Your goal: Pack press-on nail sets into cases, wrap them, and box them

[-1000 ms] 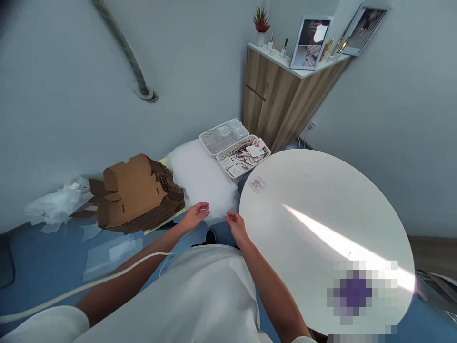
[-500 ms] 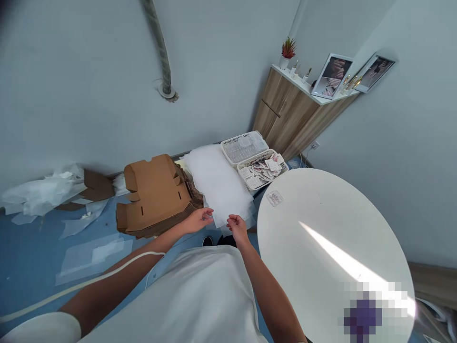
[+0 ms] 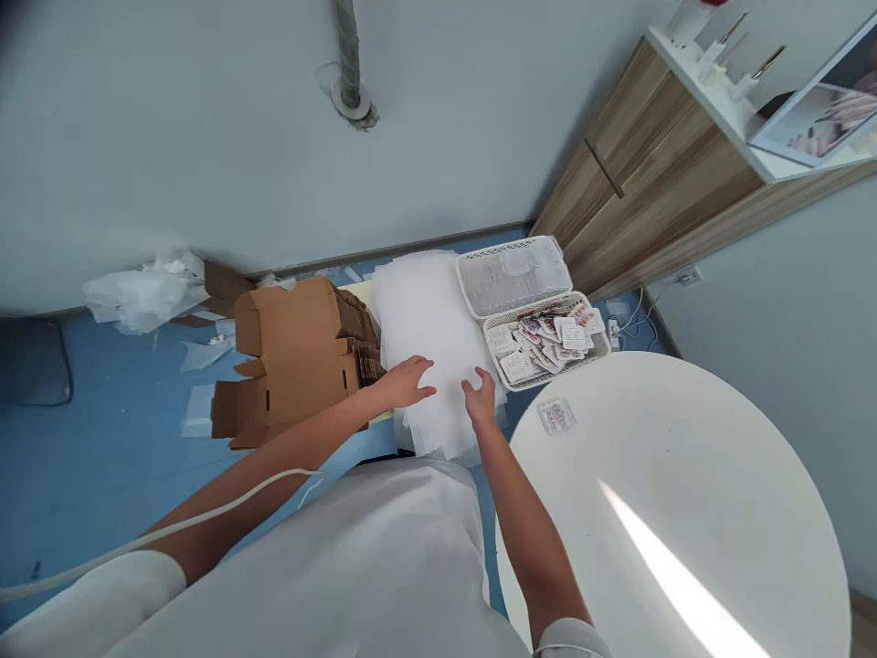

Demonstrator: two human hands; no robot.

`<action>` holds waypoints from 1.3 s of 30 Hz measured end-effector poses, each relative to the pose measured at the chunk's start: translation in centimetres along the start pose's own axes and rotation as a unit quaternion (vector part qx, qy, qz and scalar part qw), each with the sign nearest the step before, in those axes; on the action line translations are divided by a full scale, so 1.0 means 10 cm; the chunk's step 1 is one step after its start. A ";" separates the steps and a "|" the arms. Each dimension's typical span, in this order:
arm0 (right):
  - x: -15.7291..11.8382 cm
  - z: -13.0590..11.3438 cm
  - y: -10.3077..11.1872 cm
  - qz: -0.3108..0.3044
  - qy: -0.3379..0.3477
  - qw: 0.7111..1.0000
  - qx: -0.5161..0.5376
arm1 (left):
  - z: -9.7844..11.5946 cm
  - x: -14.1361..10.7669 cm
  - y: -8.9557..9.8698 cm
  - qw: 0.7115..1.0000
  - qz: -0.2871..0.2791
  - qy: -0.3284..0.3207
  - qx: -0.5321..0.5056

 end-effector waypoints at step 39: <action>0.10 -0.31 -0.46 -0.044 -0.094 0.919 0.380 | -0.49 0.22 -0.01 0.921 0.045 0.263 -0.283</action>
Point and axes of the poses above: each hand's wrist, its own x-axis towards the middle knuckle, its own y-axis out of the back of the hand, z = x × y, the point moved 5 cm from there along x, towards the middle knuckle, and after that the axes turned 13 degrees about x, right-handed, at the moved point
